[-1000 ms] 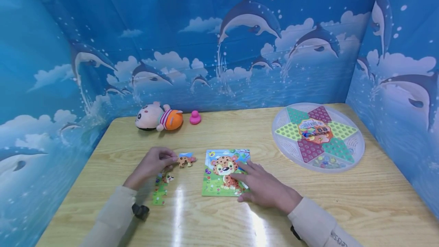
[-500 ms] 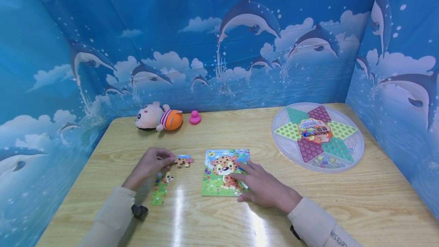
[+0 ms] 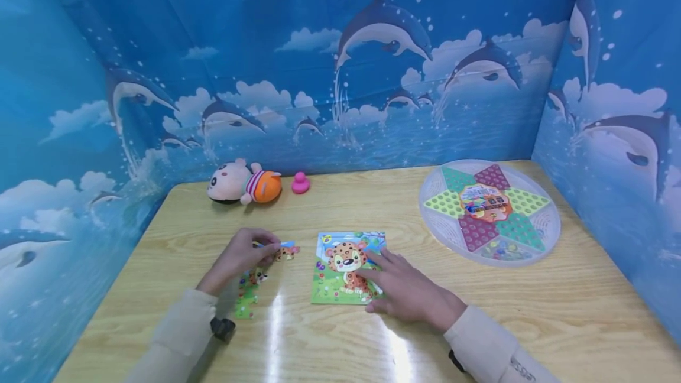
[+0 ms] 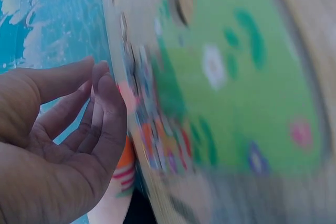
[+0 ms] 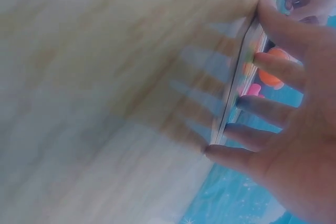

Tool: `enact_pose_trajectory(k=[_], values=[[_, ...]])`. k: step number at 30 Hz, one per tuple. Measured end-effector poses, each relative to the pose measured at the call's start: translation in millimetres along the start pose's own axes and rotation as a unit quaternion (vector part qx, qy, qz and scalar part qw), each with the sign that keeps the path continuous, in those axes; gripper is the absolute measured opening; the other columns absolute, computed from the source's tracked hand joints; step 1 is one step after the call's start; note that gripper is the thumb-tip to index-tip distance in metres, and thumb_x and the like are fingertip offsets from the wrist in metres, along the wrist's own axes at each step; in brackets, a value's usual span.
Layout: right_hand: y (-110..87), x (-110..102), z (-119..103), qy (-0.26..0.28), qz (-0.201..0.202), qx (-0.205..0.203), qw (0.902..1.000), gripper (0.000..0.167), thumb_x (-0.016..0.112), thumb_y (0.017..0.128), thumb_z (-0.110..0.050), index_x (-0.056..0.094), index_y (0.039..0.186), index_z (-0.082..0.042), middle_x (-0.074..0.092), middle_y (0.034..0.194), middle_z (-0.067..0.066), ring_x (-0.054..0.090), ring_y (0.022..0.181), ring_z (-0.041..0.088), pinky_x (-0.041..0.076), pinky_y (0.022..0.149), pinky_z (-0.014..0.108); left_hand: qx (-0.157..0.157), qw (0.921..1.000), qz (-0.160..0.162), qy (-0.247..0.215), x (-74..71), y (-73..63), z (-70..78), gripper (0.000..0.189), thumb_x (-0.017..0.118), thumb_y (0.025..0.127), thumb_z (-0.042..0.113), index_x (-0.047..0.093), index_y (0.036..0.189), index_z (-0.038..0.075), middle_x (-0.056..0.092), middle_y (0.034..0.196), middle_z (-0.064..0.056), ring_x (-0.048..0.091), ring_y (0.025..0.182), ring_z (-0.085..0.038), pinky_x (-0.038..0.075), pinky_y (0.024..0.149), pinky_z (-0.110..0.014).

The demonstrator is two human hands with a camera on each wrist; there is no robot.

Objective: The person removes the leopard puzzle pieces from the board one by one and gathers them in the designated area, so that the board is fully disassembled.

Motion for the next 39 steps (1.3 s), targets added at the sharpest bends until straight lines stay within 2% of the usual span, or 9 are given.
enact_pose_trajectory(k=[5,10,16,20,27,39], values=[[-4.1,-1,-8,-0.025,0.005,-0.006,0.9997,0.065,0.076,0.088,-0.037,0.055,0.143,-0.008,0.036,0.155,0.028,0.031,0.140,0.056,0.028,0.113,0.066,0.029,0.9991,-0.019,0.023,14.8,-0.5,13.8,0.009,0.075,0.093,0.020,0.074,0.098,0.012,0.067,0.090,-0.003,0.064,0.072,-0.016,0.055,0.061,-0.030],[-10.9,-3,-19,-0.042,0.005,-0.031,0.9987,0.061,0.074,0.090,-0.038,0.057,0.142,-0.010,0.039,0.153,0.028,0.036,0.138,0.055,0.032,0.110,0.066,0.068,0.9950,-0.057,0.046,32.1,0.0,30.8,0.007,0.073,0.094,0.018,0.074,0.099,0.013,0.067,0.091,0.000,0.062,0.072,-0.016,0.054,0.061,-0.030],[-16.6,0,-24,-0.050,-0.011,-0.032,0.9982,0.058,0.074,0.091,-0.038,0.059,0.141,-0.013,0.040,0.153,0.026,0.039,0.137,0.053,0.035,0.109,0.064,0.134,0.9828,-0.102,0.077,59.1,-0.1,54.3,0.005,0.073,0.094,0.019,0.075,0.097,0.016,0.067,0.088,0.004,0.061,0.078,-0.014,0.054,0.069,-0.031],[-18.0,2,-24,-0.053,-0.012,-0.034,0.9979,0.057,0.073,0.092,-0.037,0.058,0.141,-0.014,0.041,0.153,0.025,0.040,0.137,0.052,0.037,0.109,0.063,0.163,0.9740,-0.124,0.098,78.5,-0.6,68.7,0.007,0.075,0.092,0.017,0.077,0.098,0.014,0.066,0.084,0.007,0.061,0.077,-0.012,0.052,0.071,-0.030],[-18.9,4,-23,-0.050,-0.010,-0.036,0.9980,0.057,0.072,0.093,-0.037,0.057,0.143,-0.014,0.041,0.154,0.024,0.040,0.137,0.051,0.037,0.109,0.061,0.159,0.9713,-0.136,0.113,97.8,-0.3,82.0,0.008,0.077,0.090,0.012,0.077,0.097,0.011,0.065,0.074,0.006,0.060,0.063,-0.012,0.051,0.059,-0.027],[-19.2,5,-21,-0.049,-0.012,-0.034,0.9982,0.056,0.072,0.093,-0.037,0.057,0.142,-0.014,0.041,0.154,0.024,0.040,0.138,0.050,0.037,0.110,0.060,0.157,0.9712,-0.127,0.126,103.3,-0.2,85.6,0.005,0.077,0.089,0.010,0.076,0.092,0.013,0.065,0.072,0.007,0.058,0.062,-0.011,0.049,0.057,-0.025]])
Point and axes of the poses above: each hand's wrist, its own y-axis towards the middle knuckle, its own x-axis out of the palm, z = x × y, the point moved 5 cm from there along y, towards the middle knuckle
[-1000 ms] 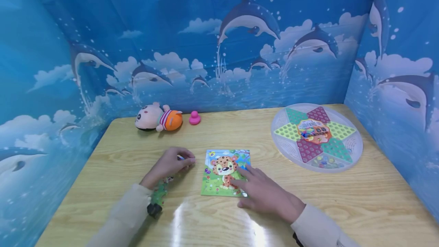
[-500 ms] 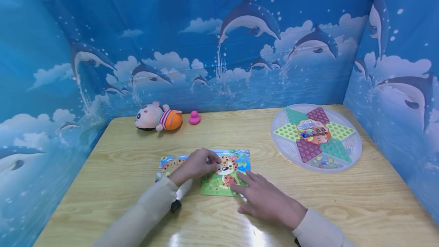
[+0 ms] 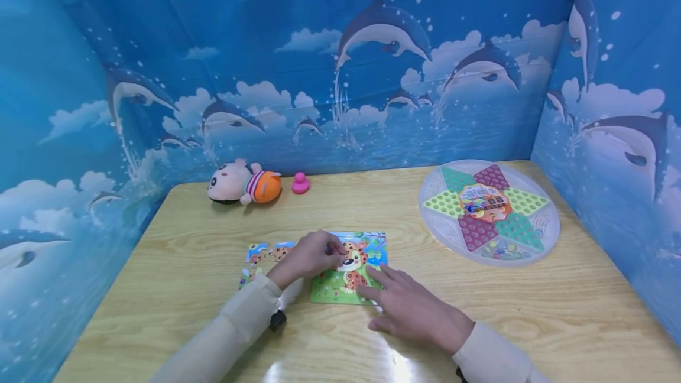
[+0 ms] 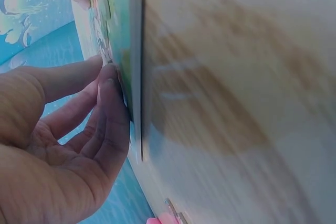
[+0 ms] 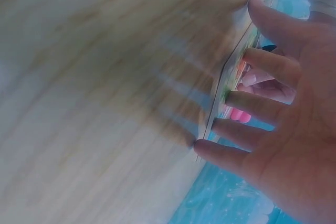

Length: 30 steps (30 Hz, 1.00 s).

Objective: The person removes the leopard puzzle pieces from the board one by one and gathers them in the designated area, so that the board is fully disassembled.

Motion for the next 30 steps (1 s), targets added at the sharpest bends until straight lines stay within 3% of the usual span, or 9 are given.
enact_pose_trajectory(k=[14,22,30], values=[[0.5,1,0,-0.003,0.003,0.000,1.0000,0.057,0.073,0.092,-0.037,0.058,0.141,-0.013,0.042,0.153,0.025,0.041,0.137,0.050,0.037,0.110,0.059,0.004,0.9999,0.010,-0.011,-1.8,0.1,-0.3,0.003,0.078,0.089,0.013,0.075,0.090,0.013,0.065,0.074,0.007,0.060,0.064,-0.010,0.050,0.060,-0.025],[0.3,0,0,0.000,0.007,-0.001,1.0000,0.057,0.073,0.092,-0.037,0.059,0.141,-0.013,0.043,0.152,0.025,0.041,0.136,0.051,0.038,0.109,0.060,-0.007,0.9981,0.005,-0.061,-4.2,-1.5,-1.2,0.006,0.076,0.091,0.011,0.073,0.086,0.013,0.066,0.079,0.004,0.064,0.066,-0.012,0.053,0.060,-0.026],[0.0,0,0,0.005,0.013,-0.007,0.9999,0.056,0.072,0.092,-0.038,0.059,0.141,-0.013,0.044,0.151,0.026,0.043,0.135,0.052,0.038,0.108,0.061,0.003,0.9958,0.010,-0.091,-10.4,-4.4,-3.8,0.007,0.076,0.092,0.017,0.074,0.087,0.015,0.067,0.080,0.004,0.065,0.068,-0.013,0.055,0.062,-0.028]])
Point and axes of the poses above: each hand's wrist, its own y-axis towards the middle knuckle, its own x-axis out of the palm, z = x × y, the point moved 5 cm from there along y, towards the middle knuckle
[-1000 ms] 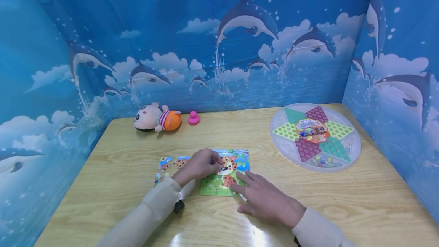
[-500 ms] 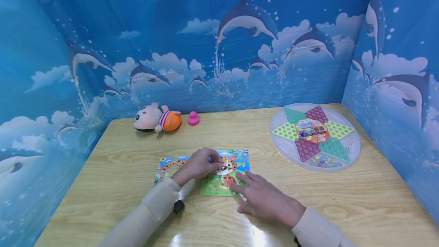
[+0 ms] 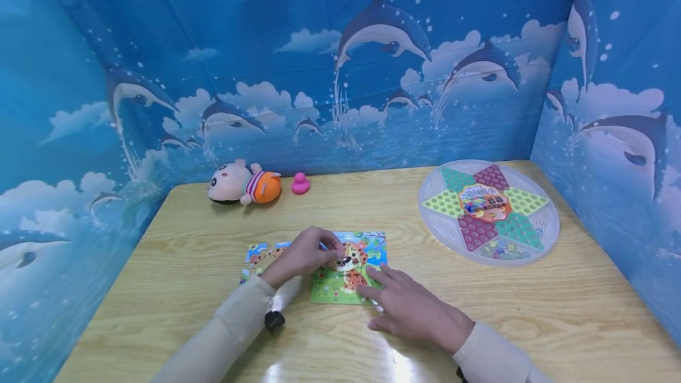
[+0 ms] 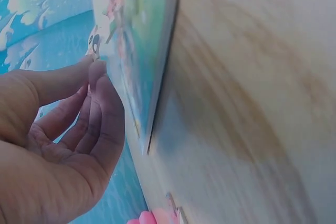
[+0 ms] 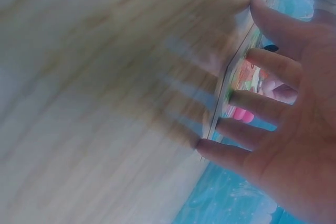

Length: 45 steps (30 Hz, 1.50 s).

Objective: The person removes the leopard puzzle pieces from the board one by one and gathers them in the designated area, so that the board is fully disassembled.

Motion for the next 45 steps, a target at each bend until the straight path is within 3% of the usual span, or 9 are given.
enact_pose_trajectory(k=[11,16,28,40,45], values=[[-0.5,2,1,0.003,-0.001,0.009,1.0000,0.057,0.073,0.092,-0.037,0.058,0.141,-0.014,0.042,0.153,0.025,0.041,0.137,0.051,0.037,0.110,0.060,0.002,0.9996,0.018,-0.022,-24.4,-13.4,-15.4,0.008,0.076,0.092,0.017,0.074,0.088,0.011,0.069,0.082,0.001,0.064,0.070,-0.013,0.054,0.062,-0.029],[-0.5,3,1,0.003,0.000,0.007,1.0000,0.057,0.073,0.092,-0.037,0.058,0.141,-0.013,0.041,0.153,0.026,0.040,0.137,0.051,0.037,0.110,0.060,-0.028,0.9983,0.023,-0.045,-36.7,-22.8,-26.5,0.006,0.074,0.093,0.015,0.074,0.092,0.009,0.068,0.084,-0.002,0.065,0.072,-0.016,0.056,0.063,-0.031],[-0.4,4,2,0.001,0.001,0.006,1.0000,0.057,0.073,0.092,-0.038,0.059,0.141,-0.013,0.042,0.153,0.025,0.041,0.137,0.051,0.038,0.110,0.060,-0.091,0.9925,0.066,-0.047,-61.9,-45.1,-54.8,0.004,0.074,0.093,0.011,0.074,0.096,0.010,0.067,0.086,-0.005,0.064,0.075,-0.018,0.056,0.067,-0.034],[-0.7,3,2,0.009,0.003,0.004,1.0000,0.056,0.072,0.092,-0.038,0.059,0.141,-0.013,0.042,0.153,0.025,0.041,0.137,0.052,0.038,0.108,0.060,-0.116,0.9905,0.071,-0.023,-78.3,-61.6,-73.9,0.005,0.071,0.094,0.007,0.073,0.097,0.008,0.067,0.088,-0.005,0.065,0.073,-0.017,0.057,0.065,-0.032],[-1.1,3,2,0.005,0.004,0.003,1.0000,0.057,0.073,0.092,-0.037,0.058,0.141,-0.013,0.042,0.153,0.026,0.040,0.137,0.051,0.038,0.109,0.060,-0.122,0.9902,0.067,0.006,-81.3,-65.6,-79.2,0.003,0.072,0.093,0.009,0.074,0.095,0.010,0.067,0.086,-0.003,0.063,0.074,-0.017,0.055,0.067,-0.031]])
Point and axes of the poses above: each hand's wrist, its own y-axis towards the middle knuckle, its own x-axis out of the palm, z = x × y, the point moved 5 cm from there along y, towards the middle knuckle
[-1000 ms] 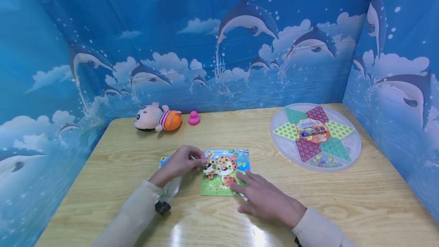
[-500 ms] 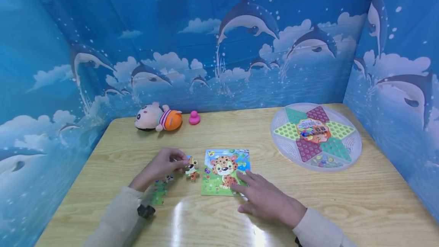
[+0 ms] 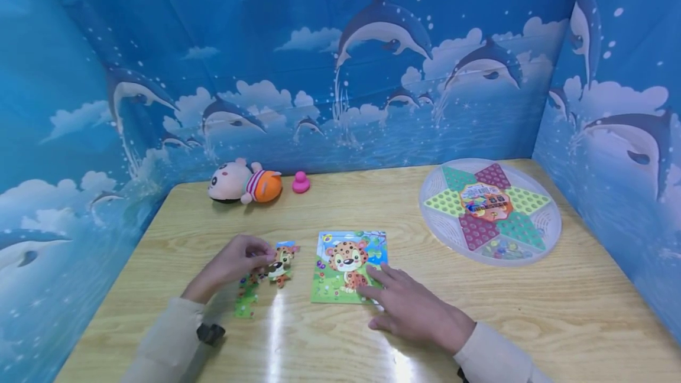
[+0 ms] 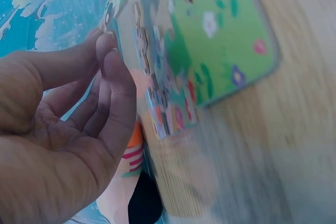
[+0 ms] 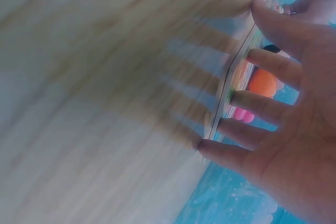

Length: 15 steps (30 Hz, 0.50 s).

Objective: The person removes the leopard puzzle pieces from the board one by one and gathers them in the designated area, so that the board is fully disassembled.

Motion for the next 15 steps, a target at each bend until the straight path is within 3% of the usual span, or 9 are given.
enact_pose_trajectory(k=[15], values=[[-0.6,-0.2,-0.1,0.006,0.001,-0.001,1.0000,0.057,0.073,0.092,-0.036,0.058,0.141,-0.012,0.042,0.153,0.026,0.040,0.138,0.051,0.037,0.110,0.060,-0.011,0.9998,-0.003,0.017,0.2,-2.9,-6.7,0.005,0.072,0.092,0.007,0.075,0.093,0.011,0.068,0.082,-0.002,0.063,0.071,-0.017,0.055,0.065,-0.031]])
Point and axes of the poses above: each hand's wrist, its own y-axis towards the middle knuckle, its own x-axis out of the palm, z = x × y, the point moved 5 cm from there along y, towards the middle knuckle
